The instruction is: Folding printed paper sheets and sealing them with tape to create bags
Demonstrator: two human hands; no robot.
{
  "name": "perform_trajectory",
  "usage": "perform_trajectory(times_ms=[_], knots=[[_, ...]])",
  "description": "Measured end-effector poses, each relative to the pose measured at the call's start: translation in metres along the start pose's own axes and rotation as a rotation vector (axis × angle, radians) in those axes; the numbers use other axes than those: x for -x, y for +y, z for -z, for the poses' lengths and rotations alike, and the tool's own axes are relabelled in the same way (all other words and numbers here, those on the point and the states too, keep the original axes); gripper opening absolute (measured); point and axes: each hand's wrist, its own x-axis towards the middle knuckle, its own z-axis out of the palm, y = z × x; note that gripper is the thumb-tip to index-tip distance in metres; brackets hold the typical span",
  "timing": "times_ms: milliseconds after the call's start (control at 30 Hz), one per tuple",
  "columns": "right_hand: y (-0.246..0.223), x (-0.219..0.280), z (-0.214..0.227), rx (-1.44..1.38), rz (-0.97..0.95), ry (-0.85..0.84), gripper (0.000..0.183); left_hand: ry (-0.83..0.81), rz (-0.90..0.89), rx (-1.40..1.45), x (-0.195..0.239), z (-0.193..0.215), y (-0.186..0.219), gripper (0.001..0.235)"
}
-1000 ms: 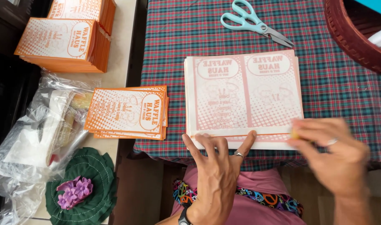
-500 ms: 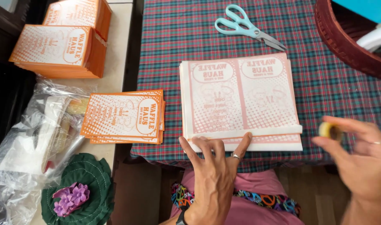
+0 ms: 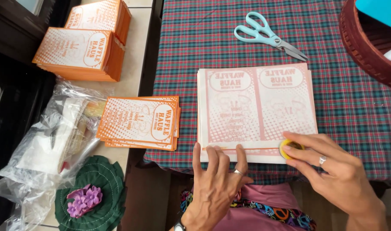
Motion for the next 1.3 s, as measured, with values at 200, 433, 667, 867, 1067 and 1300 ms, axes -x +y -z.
perform_trajectory(times_ms=[200, 433, 667, 867, 1067, 1300], knots=[[-0.016, -0.028, -0.039, -0.178, 0.100, -0.007, 0.026, 0.014, 0.001, 0.062, 0.006, -0.006, -0.005, 0.076], [-0.013, -0.028, -0.036, -0.122, 0.051, -0.018, 0.024, 0.033, 0.035, 0.257, 0.000, 0.000, -0.019, 0.071], [-0.016, -0.029, -0.055, -0.103, -0.022, -0.037, 0.058, 0.040, 0.119, 0.424, 0.000, 0.003, -0.025, 0.076], [-0.014, -0.030, -0.062, -0.082, -0.096, -0.050, 0.075, 0.067, 0.102, 0.420, 0.006, -0.008, -0.026, 0.073], [-0.029, -0.041, -0.083, -0.066, 0.098, 0.043, 0.057, 0.076, 0.074, 0.335, 0.003, -0.006, -0.025, 0.070], [-0.030, 0.007, -0.058, 0.406, 0.082, 0.157, 0.027, 0.200, 0.156, 0.313, -0.005, 0.000, -0.014, 0.054]])
